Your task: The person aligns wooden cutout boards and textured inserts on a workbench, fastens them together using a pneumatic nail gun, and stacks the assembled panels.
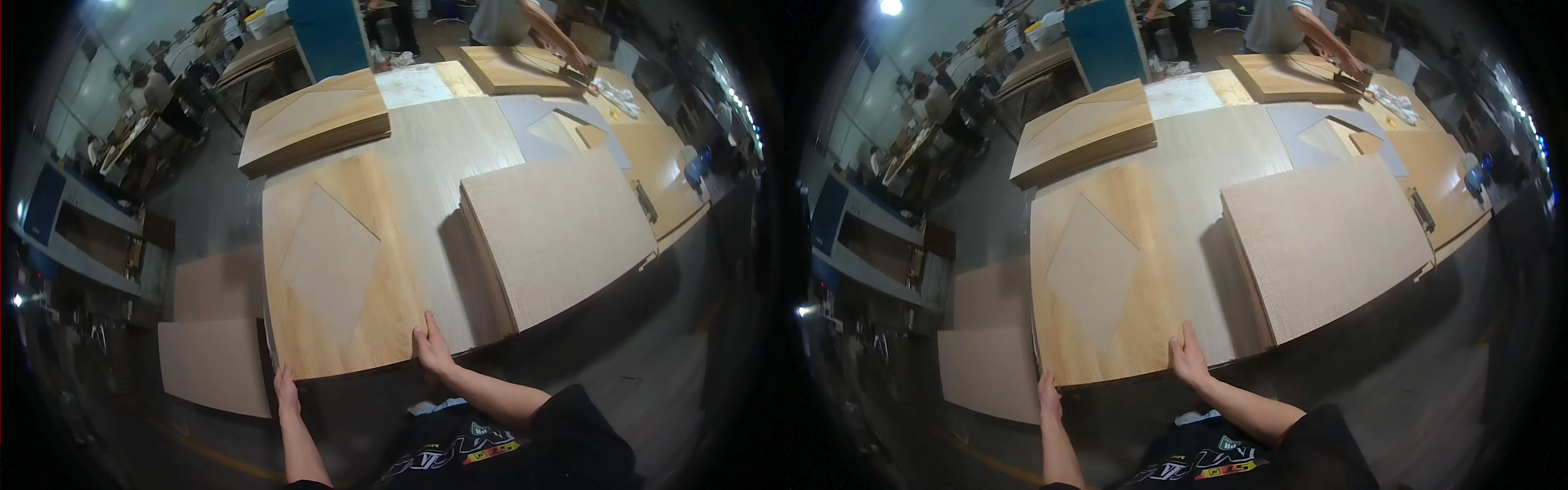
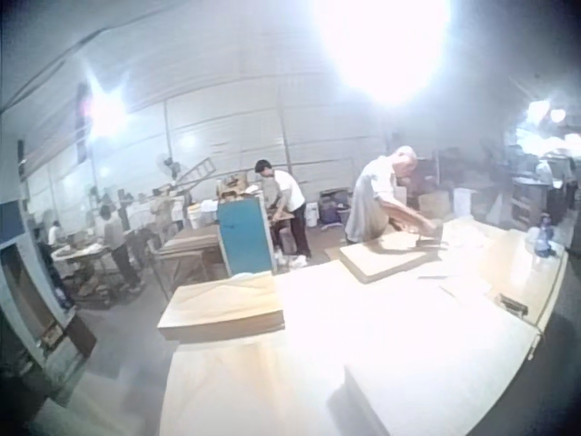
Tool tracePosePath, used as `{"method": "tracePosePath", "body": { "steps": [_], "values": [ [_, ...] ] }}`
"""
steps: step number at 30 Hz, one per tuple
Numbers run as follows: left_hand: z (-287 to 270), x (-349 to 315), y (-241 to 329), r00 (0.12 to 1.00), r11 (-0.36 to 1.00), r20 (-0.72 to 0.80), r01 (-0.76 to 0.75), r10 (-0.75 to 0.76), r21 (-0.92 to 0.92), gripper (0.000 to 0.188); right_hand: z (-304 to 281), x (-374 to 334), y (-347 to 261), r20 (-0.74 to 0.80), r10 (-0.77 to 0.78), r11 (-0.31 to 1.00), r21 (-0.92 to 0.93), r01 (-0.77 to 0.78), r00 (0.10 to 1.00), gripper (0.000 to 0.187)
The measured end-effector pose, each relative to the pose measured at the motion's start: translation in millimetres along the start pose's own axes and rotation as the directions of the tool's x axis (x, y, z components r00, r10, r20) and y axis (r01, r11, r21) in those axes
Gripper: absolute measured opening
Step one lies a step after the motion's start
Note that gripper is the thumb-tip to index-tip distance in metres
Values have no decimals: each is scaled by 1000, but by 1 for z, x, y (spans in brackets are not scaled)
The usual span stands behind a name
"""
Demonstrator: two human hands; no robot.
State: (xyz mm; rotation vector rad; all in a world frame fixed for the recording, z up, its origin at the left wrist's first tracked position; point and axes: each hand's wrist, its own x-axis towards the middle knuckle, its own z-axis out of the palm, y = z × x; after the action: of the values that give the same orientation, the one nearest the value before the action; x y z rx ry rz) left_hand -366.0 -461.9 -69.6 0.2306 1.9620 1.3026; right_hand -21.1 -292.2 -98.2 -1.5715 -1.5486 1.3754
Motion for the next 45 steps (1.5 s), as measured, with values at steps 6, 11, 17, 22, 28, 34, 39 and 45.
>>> {"method": "tracePosePath", "body": {
  "steps": [6,11,17,22,28,34,39,45],
  "values": [
    [-2,0,-4,998,999,38,50,-49,-22,52,-30,-3,-34,208,124,971,175,-162,970,73],
    [2,13,-21,995,983,-92,40,-24,177,68,-46,-11,2,336,-34,991,133,-12,941,77],
    [155,-8,46,638,682,-246,-653,730,331,53,-256,-84,-21,856,-235,940,320,-116,460,62],
    [406,-122,159,675,685,121,-718,728,-120,41,-385,-110,-1,859,-200,962,263,-69,471,61],
    [665,-251,218,226,464,668,-863,709,-201,29,-460,-133,26,739,-311,922,387,3,598,63],
    [910,-307,227,-93,-61,896,-995,435,-73,41,-573,-134,77,368,-89,935,351,-50,926,57],
    [1094,-262,227,204,-322,964,-913,170,250,62,-681,-137,111,-45,277,845,487,-221,960,56],
    [1190,-195,171,618,-536,779,-695,-106,479,117,-775,-114,128,-351,359,855,496,-154,865,65]
  ]
}}
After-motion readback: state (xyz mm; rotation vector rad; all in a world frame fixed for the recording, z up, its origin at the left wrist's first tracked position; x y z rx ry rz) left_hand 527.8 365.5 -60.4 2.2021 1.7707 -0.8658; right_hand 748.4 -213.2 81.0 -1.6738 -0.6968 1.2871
